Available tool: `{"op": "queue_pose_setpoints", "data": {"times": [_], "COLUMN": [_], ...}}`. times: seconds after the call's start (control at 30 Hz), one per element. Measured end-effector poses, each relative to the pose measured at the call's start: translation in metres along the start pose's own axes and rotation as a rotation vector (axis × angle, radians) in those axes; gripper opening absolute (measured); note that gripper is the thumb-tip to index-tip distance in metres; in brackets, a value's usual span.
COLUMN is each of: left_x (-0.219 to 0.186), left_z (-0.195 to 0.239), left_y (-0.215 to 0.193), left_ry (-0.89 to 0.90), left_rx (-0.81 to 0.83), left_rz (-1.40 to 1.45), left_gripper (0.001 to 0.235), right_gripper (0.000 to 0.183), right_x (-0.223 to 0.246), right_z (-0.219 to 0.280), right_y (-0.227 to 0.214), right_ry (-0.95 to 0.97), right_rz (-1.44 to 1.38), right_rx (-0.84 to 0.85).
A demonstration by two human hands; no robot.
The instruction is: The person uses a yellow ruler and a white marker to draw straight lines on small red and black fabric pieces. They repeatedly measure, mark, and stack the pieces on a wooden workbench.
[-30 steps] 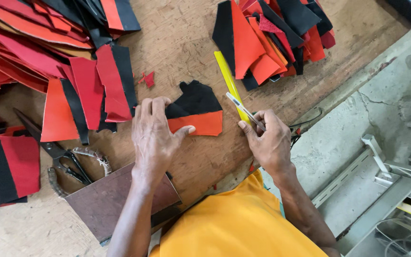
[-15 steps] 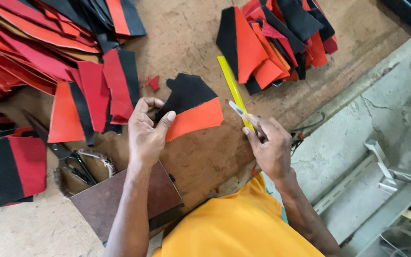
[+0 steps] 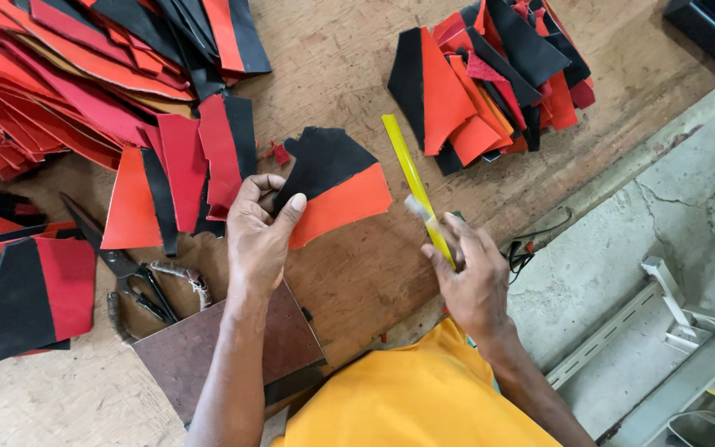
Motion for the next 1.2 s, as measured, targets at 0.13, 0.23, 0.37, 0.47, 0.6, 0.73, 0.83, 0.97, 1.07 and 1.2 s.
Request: {"op": "queue_pose_setpoints", "data": {"times": [0.13, 0.23, 0.37, 0.47, 0.6, 0.73, 0.83, 0.97, 1.07, 1.2], "left_x": [0.000, -0.001, -0.002, 0.000, 0.000, 0.001, 0.000, 0.000, 0.000, 0.001], "left_z": [-0.001, 0.000, -0.001, 0.000, -0.001, -0.002, -0.001, -0.001, -0.002, -0.002], "left_y": [-0.002, -0.001, -0.001, -0.001, -0.002, -0.001, -0.002, -0.001, -0.001, -0.002], "left_ry": [-0.024, -0.021, -0.015, -0.027, -0.012, -0.023, -0.018, -0.011, -0.003, -0.005], "left_rx": [-0.029, -0.032, -0.022, -0.017, -0.022, -0.021, -0.022, -0.017, -0.015, -0.015], "left_rz": [0.002, 0.003, 0.009, 0.027, 0.029, 0.033, 0.021, 0.012, 0.005, 0.011], "left_gripper": [0.024, 0.023, 0.023, 0.023, 0.023, 0.023, 0.023, 0.022, 0.022, 0.022], "right_gripper": [0.043, 0.042, 0.041, 0.044, 0.044, 0.049, 0.049, 0.050, 0.049, 0.050], "right_x": [-0.009, -0.011, -0.014, -0.012, -0.015, -0.012, -0.011, -0.007, -0.009, -0.006], "right_z": [-0.003, 0.002, 0.004, 0.004, 0.004, 0.004, 0.004, 0.004, 0.005, 0.006], "right_y": [0.006, 0.005, 0.007, 0.008, 0.011, 0.009, 0.011, 0.012, 0.013, 0.013], "right_ry": [0.063, 0.046, 0.073, 0.044, 0.092, 0.095, 0.117, 0.095, 0.138, 0.104], "right_rz": [0.015, -0.014, -0.087, -0.116, -0.142, -0.128, -0.137, -0.129, -0.158, -0.151], "right_rx": [0.039, 0.077, 0.142, 0.157, 0.201, 0.192, 0.223, 0.277, 0.317, 0.337]}}
Point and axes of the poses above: each hand's wrist, its own z-axis away from the middle knuckle, its own y-axis out of the palm, x = y × z, the point moved 8 cm from there along -z, towards the middle knuckle, and after that the axes turned 3 degrees about z, right-handed, at the moved point
